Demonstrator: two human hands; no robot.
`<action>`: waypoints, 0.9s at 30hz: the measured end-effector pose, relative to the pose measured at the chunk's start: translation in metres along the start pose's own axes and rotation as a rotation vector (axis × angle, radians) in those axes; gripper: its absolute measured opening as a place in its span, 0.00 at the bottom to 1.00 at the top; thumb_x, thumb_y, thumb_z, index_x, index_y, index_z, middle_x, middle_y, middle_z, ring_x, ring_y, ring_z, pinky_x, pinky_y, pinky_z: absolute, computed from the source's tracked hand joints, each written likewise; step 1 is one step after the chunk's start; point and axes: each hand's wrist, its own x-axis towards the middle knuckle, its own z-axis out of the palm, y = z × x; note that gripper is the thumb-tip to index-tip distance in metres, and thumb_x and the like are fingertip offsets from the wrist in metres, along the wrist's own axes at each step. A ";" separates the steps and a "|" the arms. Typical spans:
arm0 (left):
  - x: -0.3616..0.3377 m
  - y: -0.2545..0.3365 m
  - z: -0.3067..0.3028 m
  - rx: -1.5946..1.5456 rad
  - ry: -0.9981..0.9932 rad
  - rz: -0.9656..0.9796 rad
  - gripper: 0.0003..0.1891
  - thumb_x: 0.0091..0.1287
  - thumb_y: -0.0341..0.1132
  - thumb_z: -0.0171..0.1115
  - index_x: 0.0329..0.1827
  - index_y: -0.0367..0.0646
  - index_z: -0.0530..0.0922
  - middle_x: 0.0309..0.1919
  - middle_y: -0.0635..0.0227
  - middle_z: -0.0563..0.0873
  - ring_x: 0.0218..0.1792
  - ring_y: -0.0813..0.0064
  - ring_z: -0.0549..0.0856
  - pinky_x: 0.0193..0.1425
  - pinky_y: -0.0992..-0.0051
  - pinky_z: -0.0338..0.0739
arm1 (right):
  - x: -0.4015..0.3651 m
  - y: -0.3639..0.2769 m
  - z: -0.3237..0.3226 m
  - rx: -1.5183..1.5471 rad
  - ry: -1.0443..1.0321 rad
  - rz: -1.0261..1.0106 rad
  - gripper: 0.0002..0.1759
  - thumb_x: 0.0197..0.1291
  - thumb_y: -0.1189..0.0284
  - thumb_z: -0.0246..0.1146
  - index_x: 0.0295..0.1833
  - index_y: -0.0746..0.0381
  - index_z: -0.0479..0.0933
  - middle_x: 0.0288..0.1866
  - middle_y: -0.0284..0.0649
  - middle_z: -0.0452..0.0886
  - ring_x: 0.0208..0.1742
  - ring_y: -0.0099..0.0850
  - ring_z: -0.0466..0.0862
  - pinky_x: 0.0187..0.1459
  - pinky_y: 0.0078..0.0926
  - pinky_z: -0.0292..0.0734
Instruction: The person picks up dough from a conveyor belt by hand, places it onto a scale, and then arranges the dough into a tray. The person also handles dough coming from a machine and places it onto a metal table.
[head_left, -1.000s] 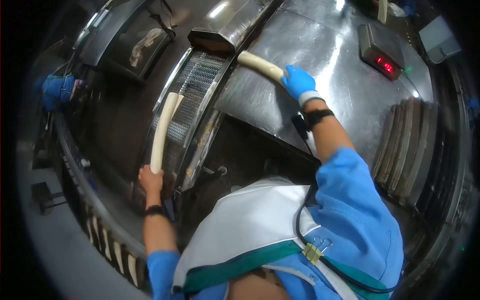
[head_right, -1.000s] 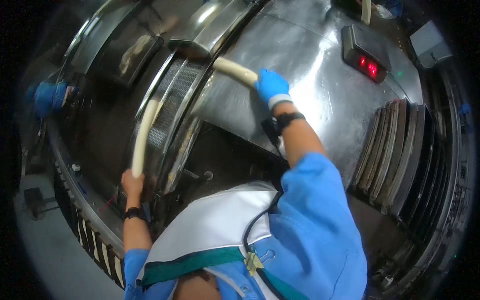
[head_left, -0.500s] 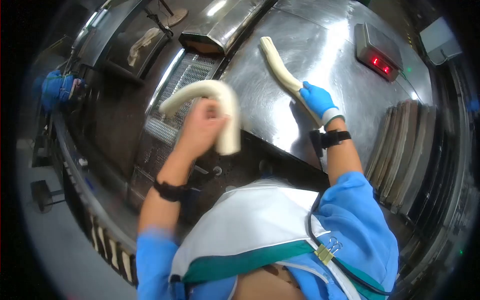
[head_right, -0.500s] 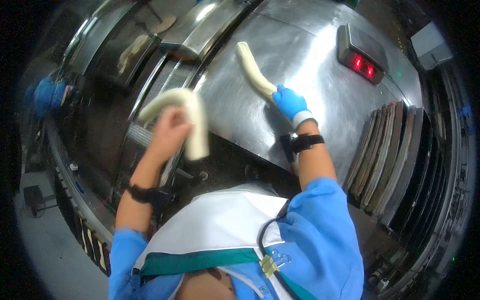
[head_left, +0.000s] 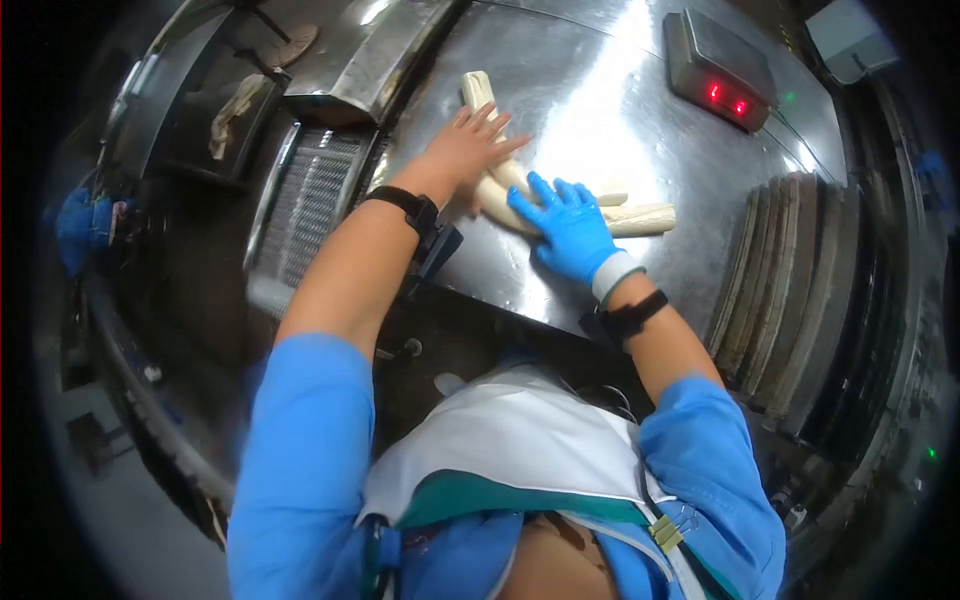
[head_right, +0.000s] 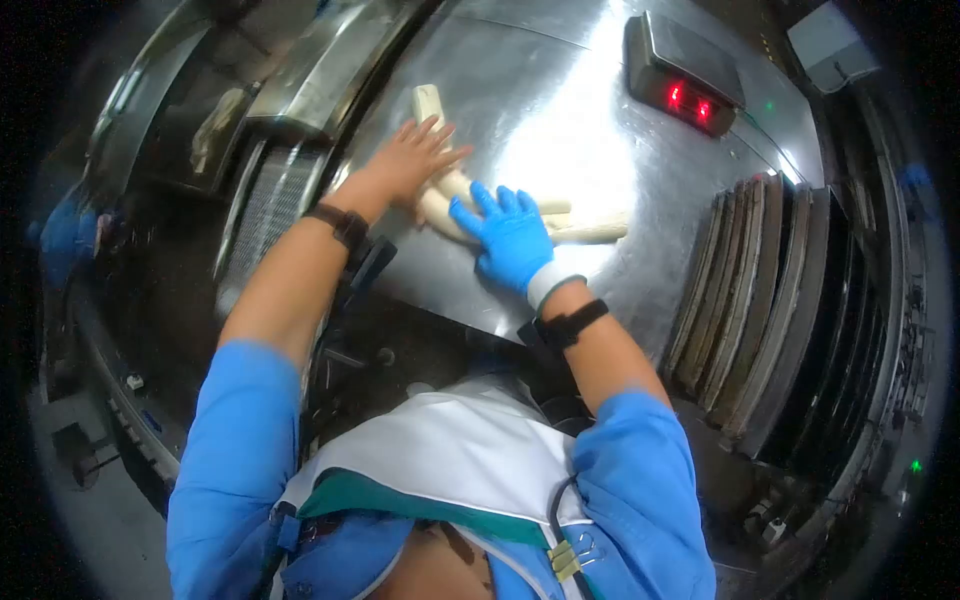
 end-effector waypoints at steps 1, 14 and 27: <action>0.001 -0.002 0.003 -0.047 -0.034 0.008 0.59 0.33 0.48 0.80 0.73 0.63 0.55 0.72 0.60 0.58 0.73 0.52 0.52 0.74 0.54 0.49 | -0.004 0.000 -0.009 0.071 -0.012 -0.024 0.42 0.44 0.67 0.65 0.69 0.44 0.62 0.70 0.49 0.60 0.66 0.51 0.65 0.66 0.50 0.57; -0.114 0.021 0.051 -0.094 0.122 -0.024 0.23 0.53 0.39 0.59 0.53 0.42 0.76 0.68 0.63 0.65 0.71 0.62 0.60 0.69 0.49 0.56 | -0.070 0.043 -0.021 0.034 0.028 0.186 0.22 0.44 0.58 0.67 0.50 0.45 0.80 0.53 0.43 0.74 0.56 0.43 0.70 0.61 0.53 0.55; -0.344 0.099 0.041 -0.648 0.398 -0.941 0.16 0.59 0.34 0.59 0.51 0.41 0.77 0.55 0.57 0.77 0.57 0.57 0.75 0.61 0.63 0.68 | -0.026 0.021 -0.013 0.026 -0.126 0.021 0.44 0.35 0.66 0.70 0.65 0.41 0.67 0.46 0.52 0.72 0.40 0.54 0.78 0.40 0.47 0.78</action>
